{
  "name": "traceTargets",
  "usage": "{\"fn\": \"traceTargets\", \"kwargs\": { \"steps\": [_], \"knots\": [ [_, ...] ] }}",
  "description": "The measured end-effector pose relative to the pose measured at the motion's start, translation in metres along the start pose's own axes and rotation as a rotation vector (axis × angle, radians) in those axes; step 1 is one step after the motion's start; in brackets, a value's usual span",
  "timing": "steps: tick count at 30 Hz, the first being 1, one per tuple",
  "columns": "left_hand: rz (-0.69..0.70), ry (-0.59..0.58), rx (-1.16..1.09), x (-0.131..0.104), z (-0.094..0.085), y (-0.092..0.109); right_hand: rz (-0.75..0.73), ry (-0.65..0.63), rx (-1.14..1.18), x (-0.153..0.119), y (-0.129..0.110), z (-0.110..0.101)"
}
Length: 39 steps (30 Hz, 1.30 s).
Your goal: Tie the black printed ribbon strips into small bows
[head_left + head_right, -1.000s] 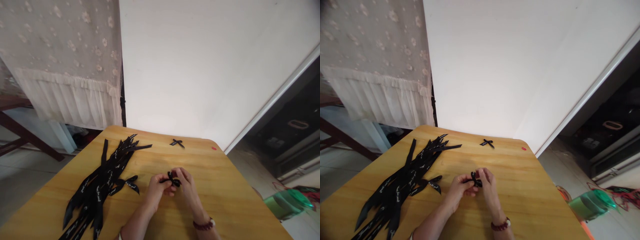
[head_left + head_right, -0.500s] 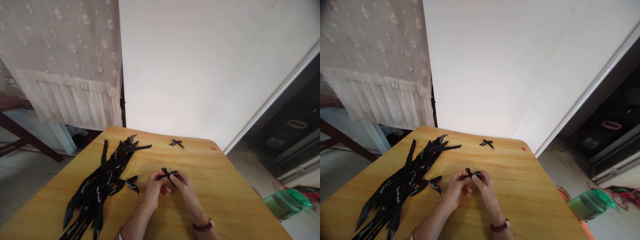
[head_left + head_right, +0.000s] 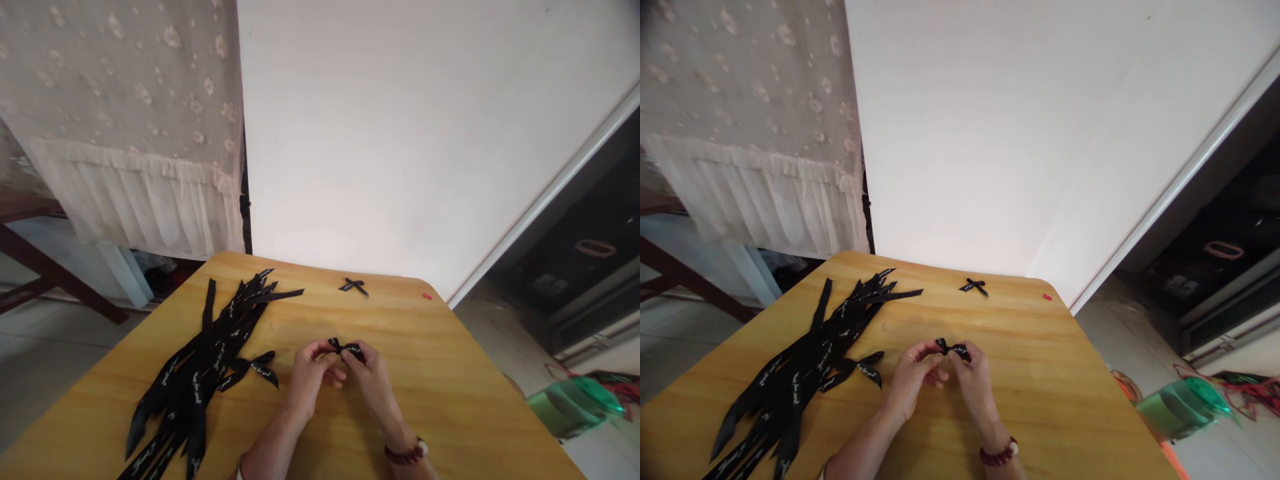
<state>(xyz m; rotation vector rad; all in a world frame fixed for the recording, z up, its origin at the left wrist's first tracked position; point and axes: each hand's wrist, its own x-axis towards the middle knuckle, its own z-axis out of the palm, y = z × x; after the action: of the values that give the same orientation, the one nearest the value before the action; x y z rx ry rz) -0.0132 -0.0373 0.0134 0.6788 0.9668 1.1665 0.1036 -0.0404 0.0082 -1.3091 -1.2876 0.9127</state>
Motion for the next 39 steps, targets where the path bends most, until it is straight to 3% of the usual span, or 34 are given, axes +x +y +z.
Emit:
{"fn": "traceTargets", "kwargs": {
  "steps": [5, 15, 22, 32, 36, 39],
  "knots": [
    [-0.007, 0.005, -0.034, 0.0012, 0.0002, -0.0039, 0.016, -0.073, 0.079, -0.0021, 0.0002, 0.0027],
    [-0.009, -0.054, -0.048, 0.0023, -0.0006, -0.0056, 0.033, -0.071, 0.105, -0.0025, -0.0028, 0.0042],
    [-0.035, -0.012, -0.005, -0.0001, 0.0011, -0.0019, 0.005, -0.055, 0.067, -0.0033, -0.0054, 0.0041],
    [-0.008, 0.064, -0.141, 0.0034, -0.0048, -0.0012, 0.018, -0.077, 0.104, -0.0041, -0.0053, 0.0033],
    [-0.128, 0.005, -0.287, 0.0040, -0.0073, -0.0013, 0.000, -0.123, 0.131, -0.0044, -0.0034, 0.0039],
    [-0.140, -0.054, -0.332, 0.0046, -0.0088, -0.0023, -0.001, -0.127, 0.137, -0.0047, -0.0036, 0.0037]
  ]
}}
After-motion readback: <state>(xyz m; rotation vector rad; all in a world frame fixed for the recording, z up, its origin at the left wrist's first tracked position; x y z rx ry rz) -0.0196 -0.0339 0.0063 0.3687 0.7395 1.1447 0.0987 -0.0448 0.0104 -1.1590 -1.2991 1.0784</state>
